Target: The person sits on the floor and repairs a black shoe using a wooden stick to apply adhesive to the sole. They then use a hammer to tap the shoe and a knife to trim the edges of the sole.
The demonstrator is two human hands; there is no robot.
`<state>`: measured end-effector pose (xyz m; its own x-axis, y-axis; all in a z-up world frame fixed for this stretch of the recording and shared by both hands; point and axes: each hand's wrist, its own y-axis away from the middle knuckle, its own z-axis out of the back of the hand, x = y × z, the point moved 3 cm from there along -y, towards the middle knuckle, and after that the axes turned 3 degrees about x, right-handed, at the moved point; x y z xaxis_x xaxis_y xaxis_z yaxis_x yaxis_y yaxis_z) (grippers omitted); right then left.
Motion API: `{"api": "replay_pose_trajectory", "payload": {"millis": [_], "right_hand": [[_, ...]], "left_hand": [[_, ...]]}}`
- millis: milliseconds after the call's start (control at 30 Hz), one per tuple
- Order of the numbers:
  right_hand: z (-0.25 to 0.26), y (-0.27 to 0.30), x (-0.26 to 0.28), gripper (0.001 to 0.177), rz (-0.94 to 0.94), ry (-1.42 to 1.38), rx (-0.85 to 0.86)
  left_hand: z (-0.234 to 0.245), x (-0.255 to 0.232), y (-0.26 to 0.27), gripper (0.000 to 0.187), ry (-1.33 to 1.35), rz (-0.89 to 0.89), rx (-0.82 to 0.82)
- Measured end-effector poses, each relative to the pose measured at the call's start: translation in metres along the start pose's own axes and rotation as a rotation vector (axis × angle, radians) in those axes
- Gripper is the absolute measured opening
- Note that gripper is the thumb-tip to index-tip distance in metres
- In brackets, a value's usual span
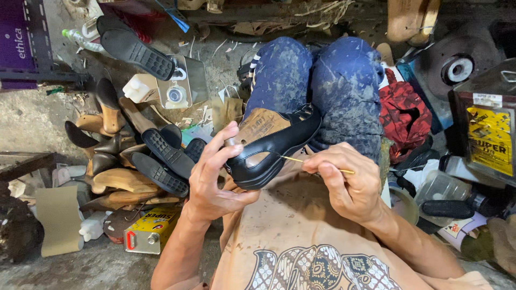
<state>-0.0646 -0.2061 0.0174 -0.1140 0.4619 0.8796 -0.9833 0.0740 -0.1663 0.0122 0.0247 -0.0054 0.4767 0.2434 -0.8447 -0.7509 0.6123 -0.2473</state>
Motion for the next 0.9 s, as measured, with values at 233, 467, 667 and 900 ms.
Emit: {"api": "replay_pose_trajectory", "payload": {"millis": [233, 467, 667, 900], "right_hand": [[-0.006, 0.004, -0.004, 0.033, -0.010, -0.008, -0.003], [-0.024, 0.003, -0.001, 0.031, 0.062, -0.037, 0.086], [-0.028, -0.003, 0.001, 0.027, 0.083, -0.111, 0.005], [-0.017, 0.007, -0.011, 0.027, 0.115, 0.022, 0.028]], "left_hand": [[0.007, 0.011, 0.022, 0.066, -0.057, 0.128, -0.068], [0.006, 0.013, 0.030, 0.068, -0.058, 0.157, -0.104], [0.000, 0.013, 0.029, 0.057, 0.046, 0.147, -0.265], [0.000, 0.013, 0.028, 0.059, 0.050, 0.071, -0.281]]}}
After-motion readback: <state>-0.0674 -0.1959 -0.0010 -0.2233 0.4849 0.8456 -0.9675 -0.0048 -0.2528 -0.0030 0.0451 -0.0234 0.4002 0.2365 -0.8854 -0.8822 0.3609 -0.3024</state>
